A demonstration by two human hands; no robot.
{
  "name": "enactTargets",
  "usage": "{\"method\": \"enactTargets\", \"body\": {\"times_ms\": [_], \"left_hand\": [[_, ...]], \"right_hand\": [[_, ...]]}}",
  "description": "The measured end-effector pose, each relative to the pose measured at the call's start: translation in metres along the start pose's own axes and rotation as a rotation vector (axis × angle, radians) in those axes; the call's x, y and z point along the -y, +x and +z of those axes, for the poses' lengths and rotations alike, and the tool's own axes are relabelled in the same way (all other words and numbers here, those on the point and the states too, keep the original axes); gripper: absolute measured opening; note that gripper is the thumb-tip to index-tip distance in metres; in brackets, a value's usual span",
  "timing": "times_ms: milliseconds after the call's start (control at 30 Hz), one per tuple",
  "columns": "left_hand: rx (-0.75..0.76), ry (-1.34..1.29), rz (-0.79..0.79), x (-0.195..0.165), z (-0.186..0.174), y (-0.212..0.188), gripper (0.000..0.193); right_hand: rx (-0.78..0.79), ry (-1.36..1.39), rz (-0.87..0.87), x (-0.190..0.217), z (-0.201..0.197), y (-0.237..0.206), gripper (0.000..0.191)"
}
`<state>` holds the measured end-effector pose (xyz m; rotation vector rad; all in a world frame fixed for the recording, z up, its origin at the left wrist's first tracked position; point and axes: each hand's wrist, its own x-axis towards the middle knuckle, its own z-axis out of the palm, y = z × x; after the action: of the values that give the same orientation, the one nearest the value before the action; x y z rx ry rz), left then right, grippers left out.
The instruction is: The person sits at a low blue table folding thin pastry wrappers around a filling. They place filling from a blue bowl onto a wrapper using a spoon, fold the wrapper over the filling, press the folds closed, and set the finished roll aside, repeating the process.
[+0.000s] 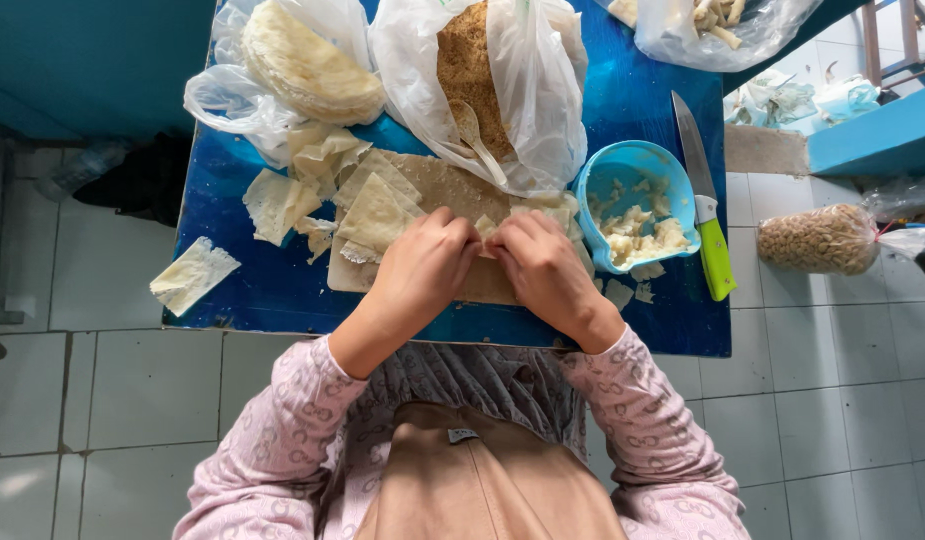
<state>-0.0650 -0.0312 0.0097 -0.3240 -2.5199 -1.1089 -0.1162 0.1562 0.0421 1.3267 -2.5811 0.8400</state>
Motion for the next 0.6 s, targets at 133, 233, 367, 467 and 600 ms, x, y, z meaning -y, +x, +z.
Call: {"method": "enactTargets", "body": {"times_ms": [133, 233, 367, 467, 600], "left_hand": [[0.013, -0.022, -0.026, 0.001, 0.0, 0.002, 0.008], [0.055, 0.038, 0.028, -0.002, -0.005, 0.0, 0.005], [0.036, 0.131, 0.177, -0.001, -0.013, -0.003, 0.009], [0.067, 0.147, 0.129, 0.002, -0.011, 0.002, 0.011], [0.108, 0.076, 0.026, 0.009, -0.01, 0.014, 0.014]], "right_hand": [[-0.067, -0.106, -0.184, 0.003, -0.003, -0.004, 0.016], [-0.044, -0.07, -0.128, 0.001, -0.002, -0.003, 0.012], [0.011, 0.01, 0.039, -0.004, 0.001, 0.0, 0.01], [-0.048, -0.01, 0.043, -0.003, 0.003, -0.001, 0.012], [-0.079, -0.085, -0.058, -0.001, 0.002, -0.001, 0.016]]}}
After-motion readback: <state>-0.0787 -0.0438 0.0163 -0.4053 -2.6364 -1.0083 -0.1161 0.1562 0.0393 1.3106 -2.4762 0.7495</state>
